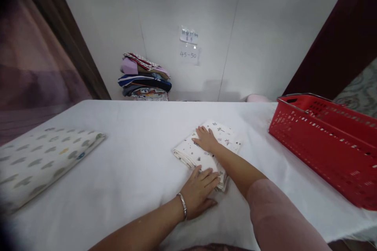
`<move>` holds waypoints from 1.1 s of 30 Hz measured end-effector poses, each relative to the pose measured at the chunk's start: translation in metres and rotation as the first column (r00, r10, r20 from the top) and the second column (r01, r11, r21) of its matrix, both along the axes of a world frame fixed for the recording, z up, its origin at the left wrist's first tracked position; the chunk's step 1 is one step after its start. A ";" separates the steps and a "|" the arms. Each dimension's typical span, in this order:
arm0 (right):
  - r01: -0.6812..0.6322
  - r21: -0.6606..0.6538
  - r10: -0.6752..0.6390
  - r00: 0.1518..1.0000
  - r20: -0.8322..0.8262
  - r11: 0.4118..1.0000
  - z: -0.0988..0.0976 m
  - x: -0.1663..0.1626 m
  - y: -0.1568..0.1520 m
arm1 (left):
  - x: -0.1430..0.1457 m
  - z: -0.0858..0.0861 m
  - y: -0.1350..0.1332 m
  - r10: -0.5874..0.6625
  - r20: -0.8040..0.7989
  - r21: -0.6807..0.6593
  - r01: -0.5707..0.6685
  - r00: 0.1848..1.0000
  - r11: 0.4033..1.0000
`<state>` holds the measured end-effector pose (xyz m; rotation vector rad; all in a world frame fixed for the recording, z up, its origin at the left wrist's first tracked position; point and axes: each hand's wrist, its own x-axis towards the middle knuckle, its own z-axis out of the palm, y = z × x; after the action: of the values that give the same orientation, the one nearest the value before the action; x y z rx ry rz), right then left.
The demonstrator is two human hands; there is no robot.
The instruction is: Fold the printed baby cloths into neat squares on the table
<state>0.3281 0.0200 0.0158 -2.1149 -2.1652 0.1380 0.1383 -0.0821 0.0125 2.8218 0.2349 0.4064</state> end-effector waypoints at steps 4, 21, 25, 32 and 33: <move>0.007 -0.062 -0.008 1.000 -0.016 0.998 0.000 0.001 0.004 | -0.002 0.005 0.000 0.002 -0.003 -0.004 -0.002 1.000 1.000; -0.175 0.016 0.175 0.981 -0.080 0.985 0.016 -0.026 0.007 | -0.004 0.004 0.002 -0.031 0.006 -0.124 0.031 1.000 0.992; -0.019 0.032 0.018 1.000 0.020 0.999 0.016 0.009 0.028 | -0.001 -0.006 0.007 -0.060 0.012 -0.119 0.061 0.998 0.991; 0.114 -0.026 -0.114 0.993 0.014 0.993 -0.012 0.042 0.048 | 0.002 -0.013 0.009 -0.068 0.005 -0.077 0.068 0.998 0.995; 0.108 -0.025 -0.108 0.994 0.000 0.994 -0.013 0.042 0.048 | 0.002 -0.012 0.009 -0.066 0.003 -0.076 0.066 0.998 0.995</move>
<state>0.3700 0.0683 0.0029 -2.2388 -2.0521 0.1573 0.1400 -0.0730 0.0004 2.7467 0.1529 0.3759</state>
